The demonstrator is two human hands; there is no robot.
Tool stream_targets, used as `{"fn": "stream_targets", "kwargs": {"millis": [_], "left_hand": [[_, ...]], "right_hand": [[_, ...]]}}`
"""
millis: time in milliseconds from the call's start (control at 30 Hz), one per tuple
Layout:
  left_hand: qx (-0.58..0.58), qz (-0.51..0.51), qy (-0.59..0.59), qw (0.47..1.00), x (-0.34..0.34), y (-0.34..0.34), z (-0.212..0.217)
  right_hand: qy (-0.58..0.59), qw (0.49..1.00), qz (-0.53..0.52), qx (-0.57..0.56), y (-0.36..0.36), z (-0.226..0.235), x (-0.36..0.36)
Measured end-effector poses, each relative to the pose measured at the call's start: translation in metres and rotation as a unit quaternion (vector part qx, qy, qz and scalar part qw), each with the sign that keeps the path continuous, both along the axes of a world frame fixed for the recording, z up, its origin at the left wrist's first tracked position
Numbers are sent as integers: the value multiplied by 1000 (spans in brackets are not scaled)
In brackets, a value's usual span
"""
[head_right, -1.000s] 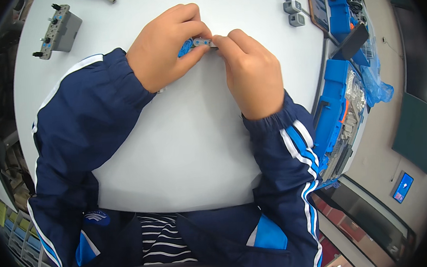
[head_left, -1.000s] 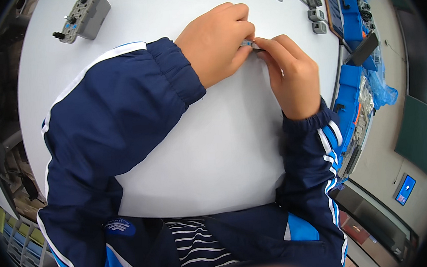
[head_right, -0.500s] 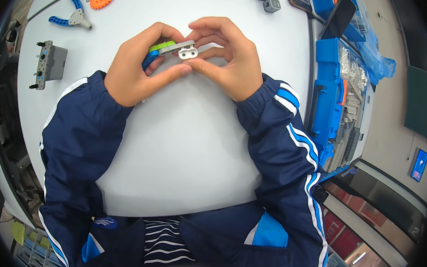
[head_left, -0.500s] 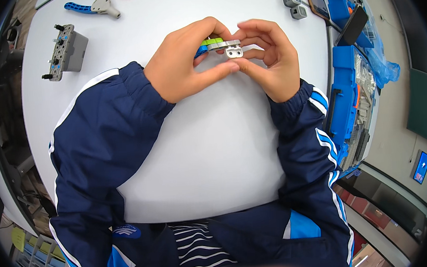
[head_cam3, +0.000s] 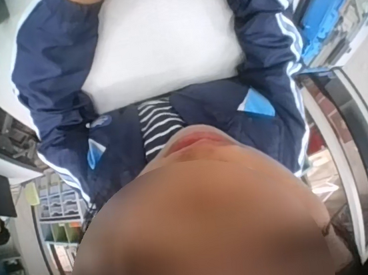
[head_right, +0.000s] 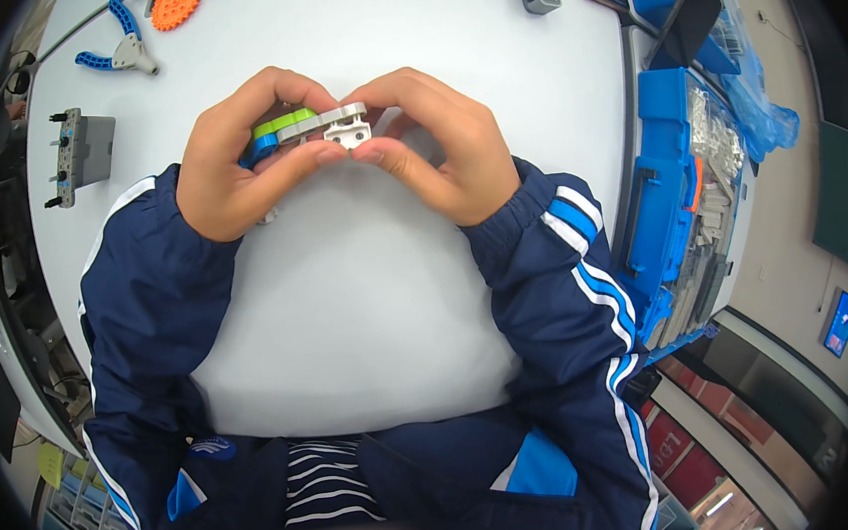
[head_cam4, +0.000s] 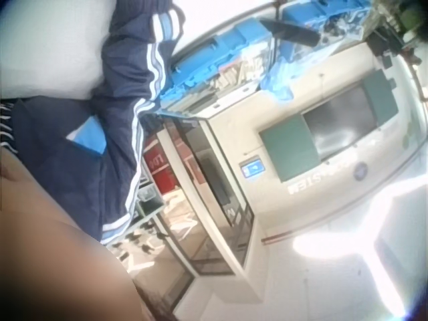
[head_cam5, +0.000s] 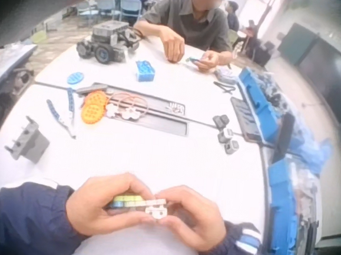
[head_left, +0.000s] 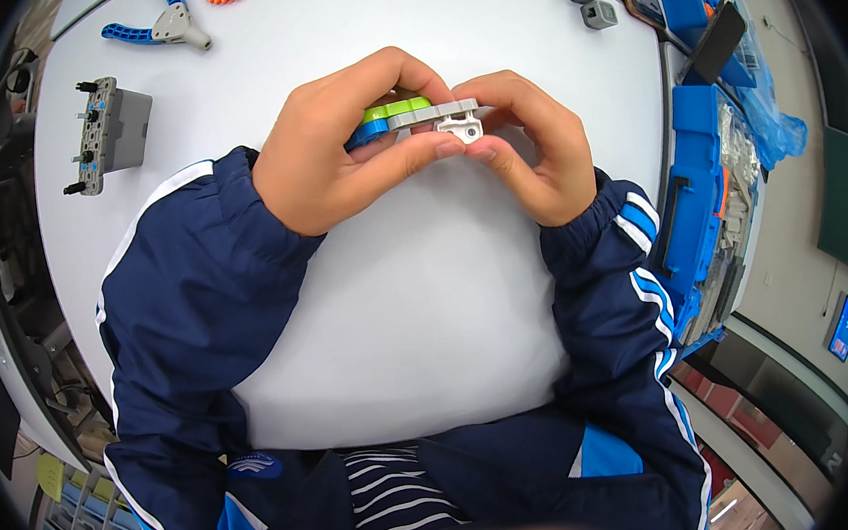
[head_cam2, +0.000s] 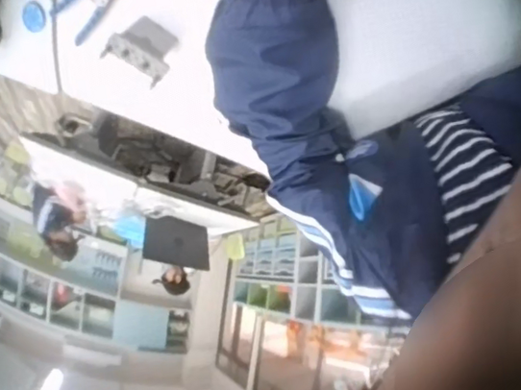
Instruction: The person assembles small mechanical components on a white table, connecting grey and blue plastic pieces by hand. They handle multiple small parts, aligning and snapping them together while occasionally referencing a tablet on the table.
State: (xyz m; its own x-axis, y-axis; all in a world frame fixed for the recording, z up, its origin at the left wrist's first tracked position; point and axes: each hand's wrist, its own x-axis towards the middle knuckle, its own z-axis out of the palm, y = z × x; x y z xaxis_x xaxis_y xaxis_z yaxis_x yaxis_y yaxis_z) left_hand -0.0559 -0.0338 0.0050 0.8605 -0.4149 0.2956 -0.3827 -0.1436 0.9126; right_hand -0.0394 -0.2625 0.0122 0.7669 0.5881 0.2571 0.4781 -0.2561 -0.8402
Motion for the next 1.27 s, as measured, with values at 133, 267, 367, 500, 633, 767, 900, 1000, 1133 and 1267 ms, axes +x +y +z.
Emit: {"fn": "stream_targets", "kwargs": {"millis": [133, 267, 367, 500, 633, 767, 900, 1000, 1133, 1267], "left_hand": [[-23, -60, 77, 995, 0, 3, 1], [-37, -83, 68, 994, 0, 4, 3], [24, -127, 125, 984, -3, 13, 11], [-22, -105, 54, 993, -7, 1, 5], [-17, -83, 45, 995, -8, -1, 4], [34, -72, 94, 992, -9, 5, 8], [24, -31, 75, 996, -7, -1, 9], [58, -1, 115, 992, -6, 4, 13], [42, 21, 82, 996, -1, 1, 6], [29, 16, 120, 992, -2, 2, 9]], "right_hand": [[8, 998, 47, -48, -1, 5, -4], [-31, 997, 44, -59, 0, 4, -9], [-56, 996, 44, -52, 1, 3, -16], [-46, 998, 38, -18, -1, 2, -25], [-74, 997, 31, -21, -2, -3, -21], [-62, 996, 10, -57, 0, 3, -20], [-102, 993, -46, -50, -9, 1, -14], [-214, 948, -236, -5, -33, -15, 15], [-377, 805, -453, -65, -104, -27, 101], [-426, 782, -437, -127, -163, -52, 167]]}}
